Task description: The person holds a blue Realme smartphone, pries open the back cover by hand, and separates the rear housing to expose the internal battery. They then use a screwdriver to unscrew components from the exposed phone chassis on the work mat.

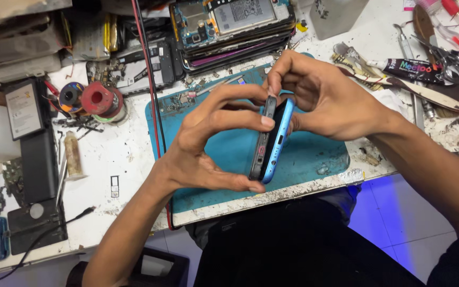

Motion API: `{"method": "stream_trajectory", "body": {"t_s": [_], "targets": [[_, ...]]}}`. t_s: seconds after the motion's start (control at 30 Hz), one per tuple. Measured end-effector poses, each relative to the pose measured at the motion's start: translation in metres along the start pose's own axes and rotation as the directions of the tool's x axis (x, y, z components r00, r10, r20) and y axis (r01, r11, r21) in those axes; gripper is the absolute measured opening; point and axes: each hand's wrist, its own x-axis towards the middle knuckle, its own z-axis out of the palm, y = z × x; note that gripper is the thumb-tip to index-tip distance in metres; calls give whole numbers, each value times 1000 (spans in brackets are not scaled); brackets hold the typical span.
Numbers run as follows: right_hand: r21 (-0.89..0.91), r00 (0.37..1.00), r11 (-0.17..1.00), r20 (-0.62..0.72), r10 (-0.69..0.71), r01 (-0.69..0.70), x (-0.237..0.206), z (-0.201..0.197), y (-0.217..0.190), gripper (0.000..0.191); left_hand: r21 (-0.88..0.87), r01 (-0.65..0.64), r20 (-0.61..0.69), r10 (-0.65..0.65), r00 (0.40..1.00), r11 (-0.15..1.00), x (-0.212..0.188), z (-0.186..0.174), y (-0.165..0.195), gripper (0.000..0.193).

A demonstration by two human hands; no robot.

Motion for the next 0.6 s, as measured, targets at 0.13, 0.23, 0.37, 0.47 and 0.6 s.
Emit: {"method": "stream_trajectory", "body": {"t_s": [0.13, 0.23, 0.37, 0.47, 0.6], "targets": [[-109, 997, 994, -76, -31, 23, -2, 1, 3, 38, 15, -40, -31, 40, 999, 999, 1, 2, -3, 78], [-349, 969, 934, -194, -151, 75, -10, 1, 0, 18, -35, 49, -75, -51, 996, 998, 1, 0, 1, 73], [-552, 902, 820, -260, -344, 153, -24, 4, -7, 13, -98, 282, -220, -297, 929, 954, 2, 3, 4, 63], [-767, 873, 606, -131, -470, 212, -31, 10, -9, 19, -124, 383, -320, -402, 858, 916, 6, 9, -3, 58], [-883, 913, 445, -51, -404, 148, -29, 23, -9, 26, -73, 237, -409, -246, 879, 969, 8, 11, -18, 45]]}}
